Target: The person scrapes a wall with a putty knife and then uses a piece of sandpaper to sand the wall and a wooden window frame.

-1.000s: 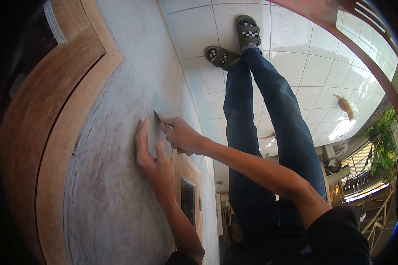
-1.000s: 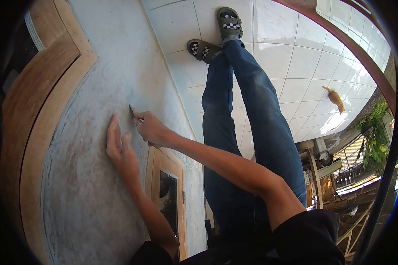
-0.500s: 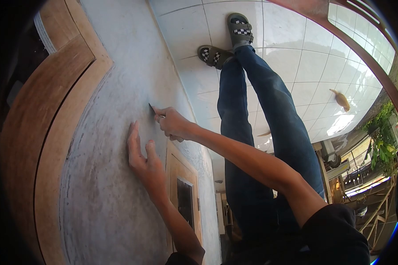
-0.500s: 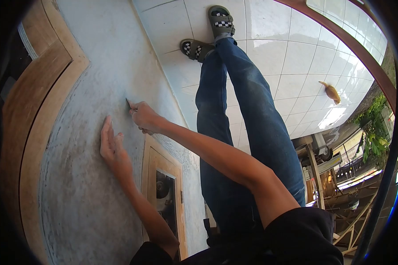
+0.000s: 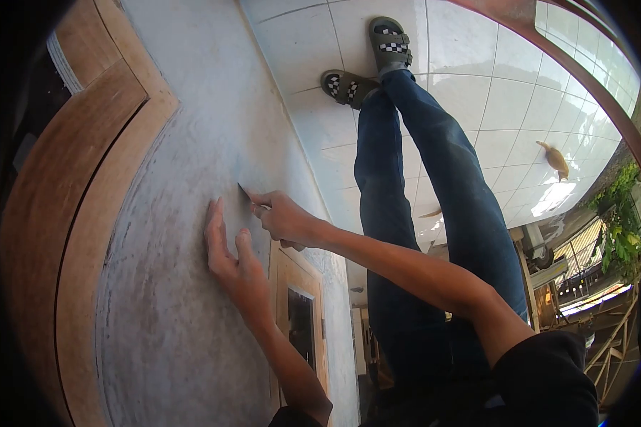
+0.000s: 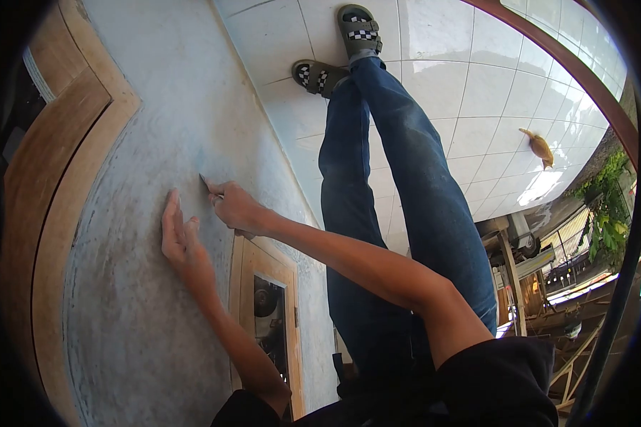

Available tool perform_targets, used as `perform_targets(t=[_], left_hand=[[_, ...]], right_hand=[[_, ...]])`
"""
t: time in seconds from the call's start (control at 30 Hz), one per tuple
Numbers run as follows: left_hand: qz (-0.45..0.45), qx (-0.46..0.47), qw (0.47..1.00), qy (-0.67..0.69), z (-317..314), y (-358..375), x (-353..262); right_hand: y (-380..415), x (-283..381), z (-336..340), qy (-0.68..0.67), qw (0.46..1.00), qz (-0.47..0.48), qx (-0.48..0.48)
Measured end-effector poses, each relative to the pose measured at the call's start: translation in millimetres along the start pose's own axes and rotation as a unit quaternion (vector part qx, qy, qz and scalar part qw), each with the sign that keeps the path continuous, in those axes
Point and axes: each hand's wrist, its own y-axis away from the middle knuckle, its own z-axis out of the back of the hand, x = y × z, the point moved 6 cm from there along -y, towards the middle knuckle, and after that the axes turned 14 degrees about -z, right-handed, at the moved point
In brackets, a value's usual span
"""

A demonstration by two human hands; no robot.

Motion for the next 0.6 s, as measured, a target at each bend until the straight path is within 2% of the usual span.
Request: perform_targets(t=[0.13, 0.2, 0.23, 0.33, 0.47, 0.6], left_hand=[[-0.006, 0.001, 1.0, -0.018, 1.0, 0.1, 1.4], [-0.01, -0.002, 1.0, -0.017, 2.5, -0.9, 1.2], [-0.016, -0.003, 1.0, -0.014, 2.1, -1.3, -0.8], [-0.017, 0.0, 1.0, -0.014, 1.1, 1.4, 1.6], [-0.027, 0.001, 0.999, -0.021, 2.2, -1.6, 0.7], [-0.017, 0.002, 1.0, -0.016, 1.7, -0.6, 1.6]], right_hand=[[-29.5, 5.6, 17.2, -0.025, 0.999, -0.024, -0.014], [-24.4, 2.1, 4.5, -0.056, 0.998, 0.0, 0.003], [-3.8, 4.8, -0.5, 0.0, 1.0, -0.011, -0.006], [5.9, 7.1, 2.6, -0.011, 1.0, -0.024, 0.003], [-37.3, 7.7, 17.9, -0.045, 0.999, -0.023, -0.015], [-0.6, 5.0, 0.3, -0.014, 1.0, 0.008, -0.013]])
